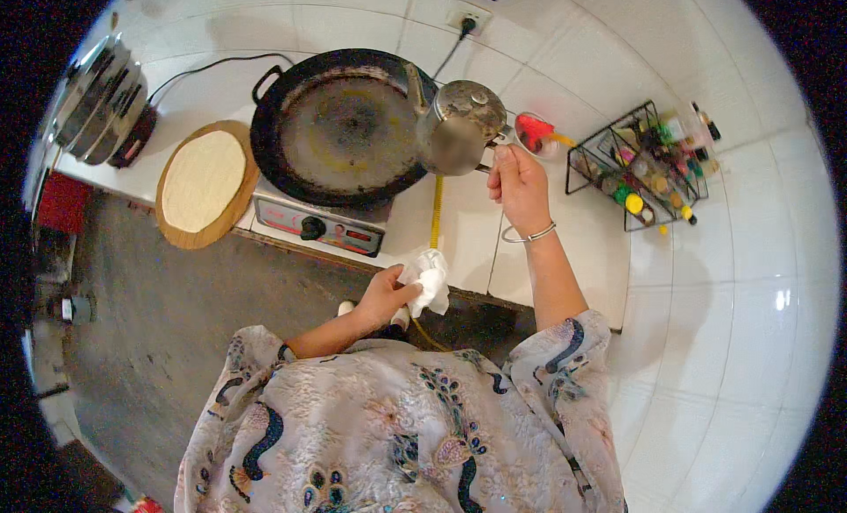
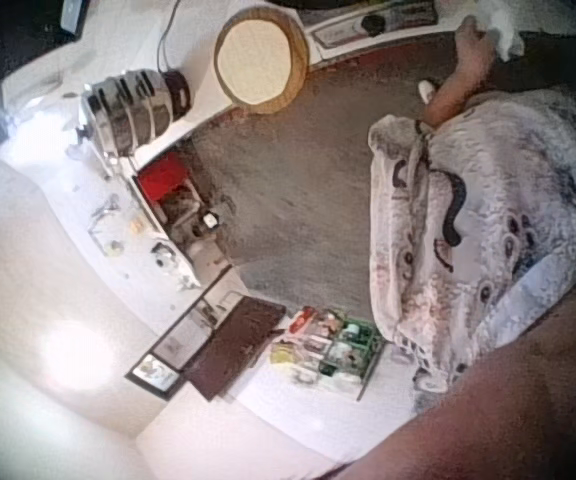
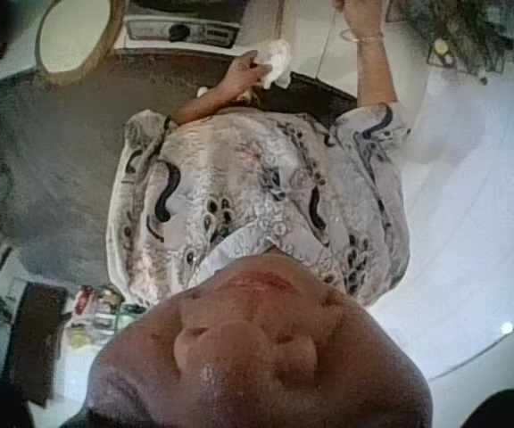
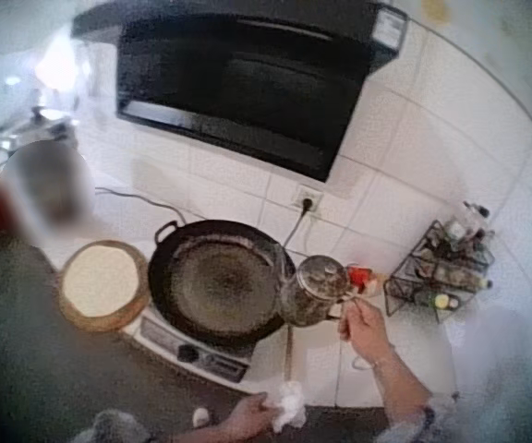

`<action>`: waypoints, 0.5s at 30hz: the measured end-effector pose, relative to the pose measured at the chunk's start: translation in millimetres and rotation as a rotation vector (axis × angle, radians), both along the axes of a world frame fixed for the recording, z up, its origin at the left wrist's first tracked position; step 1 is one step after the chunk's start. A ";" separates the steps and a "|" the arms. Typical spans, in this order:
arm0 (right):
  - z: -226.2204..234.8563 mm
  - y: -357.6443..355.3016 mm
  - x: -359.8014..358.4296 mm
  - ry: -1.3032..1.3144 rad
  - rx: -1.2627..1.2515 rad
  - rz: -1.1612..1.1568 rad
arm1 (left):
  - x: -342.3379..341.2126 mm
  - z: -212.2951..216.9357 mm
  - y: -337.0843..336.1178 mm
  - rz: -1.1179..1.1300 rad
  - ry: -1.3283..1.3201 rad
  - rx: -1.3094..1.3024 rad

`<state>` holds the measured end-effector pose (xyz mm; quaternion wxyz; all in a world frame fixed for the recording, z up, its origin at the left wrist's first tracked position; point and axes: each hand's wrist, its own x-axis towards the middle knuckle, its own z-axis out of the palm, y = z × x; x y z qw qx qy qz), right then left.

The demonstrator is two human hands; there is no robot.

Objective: The person cleans a wok with a paper towel, pours oil into a metal kettle, and then wipes the wok with the oil-soaked towel. They then place a large round dough onto the wok to cook. The person also handles a wooden tray and a second piece of dough on a cutting board.

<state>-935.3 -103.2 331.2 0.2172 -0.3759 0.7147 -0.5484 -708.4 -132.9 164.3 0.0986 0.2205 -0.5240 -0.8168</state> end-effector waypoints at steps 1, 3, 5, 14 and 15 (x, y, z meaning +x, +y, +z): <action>-5.9 11.2 -3.1 -0.012 -0.027 -0.018 | -1.4 -0.7 2.0 -0.025 -0.048 -0.032; -18.4 37.1 -5.6 -0.032 -0.082 -0.055 | -4.9 11.8 3.6 -0.074 -0.139 -0.100; -31.2 73.6 -7.5 -0.026 -0.073 -0.135 | -16.1 3.9 10.9 -0.054 -0.121 -0.098; -168.3 246.9 -1.4 0.056 0.238 -0.484 | -77.9 -40.9 48.0 -0.130 -0.280 -0.139; -181.5 256.0 -1.2 0.071 0.280 -0.517 | -87.4 -54.8 51.4 -0.097 -0.236 -0.181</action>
